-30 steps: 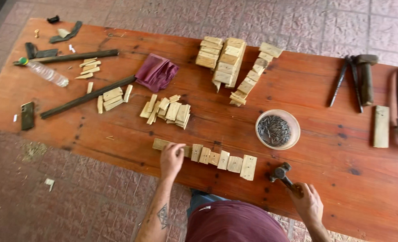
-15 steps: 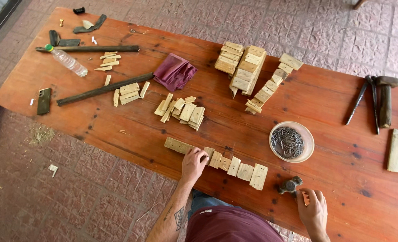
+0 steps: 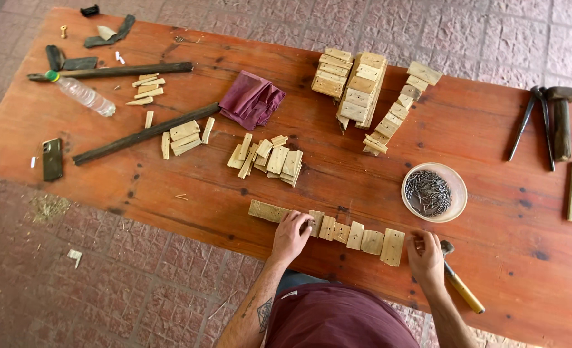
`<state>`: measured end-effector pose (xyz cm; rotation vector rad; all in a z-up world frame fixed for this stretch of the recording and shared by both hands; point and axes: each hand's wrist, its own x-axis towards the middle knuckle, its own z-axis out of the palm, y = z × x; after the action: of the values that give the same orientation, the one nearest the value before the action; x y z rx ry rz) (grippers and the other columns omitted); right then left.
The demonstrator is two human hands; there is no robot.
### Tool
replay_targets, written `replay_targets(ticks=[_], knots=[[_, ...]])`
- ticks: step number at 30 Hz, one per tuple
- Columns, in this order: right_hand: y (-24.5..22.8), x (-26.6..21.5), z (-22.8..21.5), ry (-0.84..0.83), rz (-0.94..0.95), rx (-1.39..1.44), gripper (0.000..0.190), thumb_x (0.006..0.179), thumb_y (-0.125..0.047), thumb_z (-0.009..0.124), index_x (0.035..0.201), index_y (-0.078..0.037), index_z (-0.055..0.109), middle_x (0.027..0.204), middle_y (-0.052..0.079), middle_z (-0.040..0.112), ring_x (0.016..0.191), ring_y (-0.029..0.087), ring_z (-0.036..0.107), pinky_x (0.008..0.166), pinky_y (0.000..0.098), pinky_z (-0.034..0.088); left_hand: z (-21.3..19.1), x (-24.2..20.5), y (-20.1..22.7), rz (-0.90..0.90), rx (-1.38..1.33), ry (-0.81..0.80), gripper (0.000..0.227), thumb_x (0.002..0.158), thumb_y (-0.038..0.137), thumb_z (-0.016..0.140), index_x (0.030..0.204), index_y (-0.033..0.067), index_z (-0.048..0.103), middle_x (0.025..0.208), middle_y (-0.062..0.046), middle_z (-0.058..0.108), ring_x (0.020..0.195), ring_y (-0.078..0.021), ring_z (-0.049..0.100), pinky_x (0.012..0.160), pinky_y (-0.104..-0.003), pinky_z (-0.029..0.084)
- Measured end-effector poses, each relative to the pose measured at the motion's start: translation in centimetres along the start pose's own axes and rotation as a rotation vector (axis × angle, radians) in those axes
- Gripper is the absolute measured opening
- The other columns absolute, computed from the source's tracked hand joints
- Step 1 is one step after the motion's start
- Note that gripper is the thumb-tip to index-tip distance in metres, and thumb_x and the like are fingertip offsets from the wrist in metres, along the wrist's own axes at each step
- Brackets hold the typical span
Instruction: The person assembles small wooden blocks into a linear structure by placing nails into pre-drilled holes and hammering them in. The person repeatedly picks up nails, positions them, and uses a hammer to secure the blocks together on a wooden workbench.
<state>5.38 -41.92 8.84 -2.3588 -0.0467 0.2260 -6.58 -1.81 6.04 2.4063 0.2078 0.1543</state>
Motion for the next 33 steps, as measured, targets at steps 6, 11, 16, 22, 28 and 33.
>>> replay_targets(ticks=[6, 11, 16, 22, 28, 33], knots=[[-2.5, -1.9, 1.8, -0.023, 0.334, 0.11, 0.042, 0.115, -0.031, 0.076, 0.149, -0.007, 0.073, 0.131, 0.013, 0.081, 0.111, 0.028, 0.075, 0.094, 0.0468, 0.063, -2.7, 1.5, -4.6, 0.019, 0.036, -0.006, 0.031, 0.102, 0.015, 0.083, 0.132, 0.0205, 0.077, 0.118, -0.001, 0.077, 0.11, -0.0202, 0.07, 0.114, -0.047, 0.055], [-3.9, -3.1, 2.3, -0.023, 0.418, 0.152, 0.046, 0.112, -0.033, 0.076, 0.148, -0.005, 0.076, 0.134, 0.014, 0.084, 0.118, 0.028, 0.076, 0.101, 0.0466, 0.063, -5.7, 3.5, -7.2, 0.06, 0.219, -0.484, 0.102, 0.087, 0.054, 0.103, 0.173, 0.0254, 0.056, 0.158, -0.007, 0.06, 0.145, -0.0315, 0.053, 0.129, -0.065, 0.038], [-2.5, -3.4, 4.4, 0.057, 0.429, 0.142, 0.054, 0.115, -0.04, 0.082, 0.158, -0.007, 0.075, 0.135, 0.027, 0.083, 0.129, 0.043, 0.079, 0.106, 0.0589, 0.063, -5.1, 3.5, -10.5, 0.155, 0.331, -0.47, 0.072, 0.089, 0.036, 0.1, 0.153, 0.0303, 0.068, 0.136, -0.004, 0.067, 0.135, -0.0301, 0.064, 0.114, -0.053, 0.048], [-4.0, -3.5, 6.4, 0.118, 0.441, 0.325, 0.05, 0.117, -0.036, 0.078, 0.158, -0.008, 0.077, 0.142, 0.027, 0.081, 0.134, 0.042, 0.076, 0.108, 0.0577, 0.062, -7.1, 3.5, -13.5, 0.219, 0.372, -0.454, 0.068, 0.082, 0.041, 0.101, 0.141, 0.03, 0.069, 0.126, -0.001, 0.067, 0.123, -0.031, 0.069, 0.102, -0.051, 0.052], [-9.8, -4.5, 9.9, 0.225, 0.371, 0.621, 0.048, 0.129, -0.019, 0.061, 0.167, 0.009, 0.058, 0.146, 0.038, 0.068, 0.129, 0.045, 0.068, 0.104, 0.0571, 0.061, -10.7, 1.6, -14.9, 0.188, 0.379, -0.438, 0.063, 0.075, 0.049, 0.099, 0.127, 0.0257, 0.073, 0.114, -0.004, 0.067, 0.113, -0.0354, 0.072, 0.094, -0.056, 0.06], [-12.6, -6.7, 16.1, 0.308, 0.309, 0.459, 0.039, 0.126, -0.017, 0.068, 0.151, 0.012, 0.059, 0.12, 0.035, 0.071, 0.097, 0.043, 0.077, 0.075, 0.0546, 0.068, -7.4, -1.7, -13.4, 0.167, 0.284, -0.311, 0.066, 0.076, 0.06, 0.097, 0.122, 0.0208, 0.07, 0.11, -0.008, 0.068, 0.102, -0.0382, 0.077, 0.077, -0.056, 0.068]])
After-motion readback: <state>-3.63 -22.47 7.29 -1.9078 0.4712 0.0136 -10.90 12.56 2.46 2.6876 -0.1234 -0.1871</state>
